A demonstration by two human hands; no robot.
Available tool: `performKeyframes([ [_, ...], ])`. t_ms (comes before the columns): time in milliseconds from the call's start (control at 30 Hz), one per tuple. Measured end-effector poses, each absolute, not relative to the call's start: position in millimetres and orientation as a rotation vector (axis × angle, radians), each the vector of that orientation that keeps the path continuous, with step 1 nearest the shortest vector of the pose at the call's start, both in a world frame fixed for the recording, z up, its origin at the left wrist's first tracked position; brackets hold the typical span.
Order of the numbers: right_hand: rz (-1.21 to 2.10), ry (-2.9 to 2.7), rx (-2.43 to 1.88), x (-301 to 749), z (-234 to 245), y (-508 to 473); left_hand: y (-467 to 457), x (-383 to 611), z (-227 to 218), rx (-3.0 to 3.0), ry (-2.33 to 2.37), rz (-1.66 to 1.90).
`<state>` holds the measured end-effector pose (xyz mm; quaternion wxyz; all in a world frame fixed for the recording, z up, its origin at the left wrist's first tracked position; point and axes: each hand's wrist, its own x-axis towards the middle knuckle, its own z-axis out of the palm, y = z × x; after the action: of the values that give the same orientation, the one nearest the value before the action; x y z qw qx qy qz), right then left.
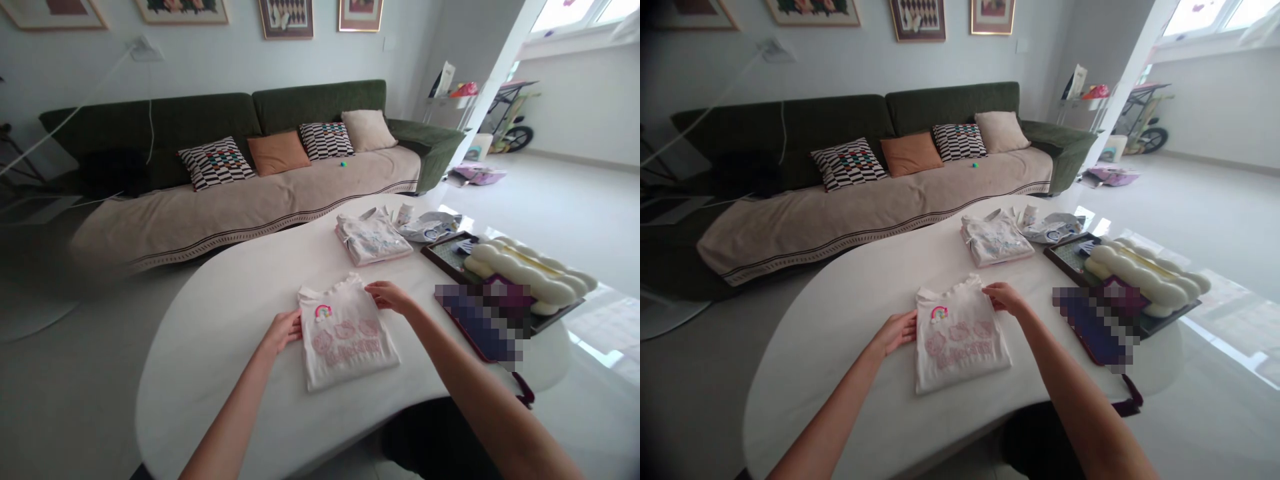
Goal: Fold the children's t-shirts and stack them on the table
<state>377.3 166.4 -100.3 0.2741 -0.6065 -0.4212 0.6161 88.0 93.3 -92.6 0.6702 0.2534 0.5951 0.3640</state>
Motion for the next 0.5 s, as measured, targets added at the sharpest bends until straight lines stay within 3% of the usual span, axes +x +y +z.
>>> performKeyframes([
  [367, 1.430, -1.250, -1.354, 354.6, -100.2, 169.0, 132.6, 117.7, -92.6, 0.542, 1.076, 1.253],
  [500, 1.392, -1.275, -1.466, 368.9, -109.2, 150.0, 119.8, 108.2, -101.8, 0.607, 1.279, 1.175],
])
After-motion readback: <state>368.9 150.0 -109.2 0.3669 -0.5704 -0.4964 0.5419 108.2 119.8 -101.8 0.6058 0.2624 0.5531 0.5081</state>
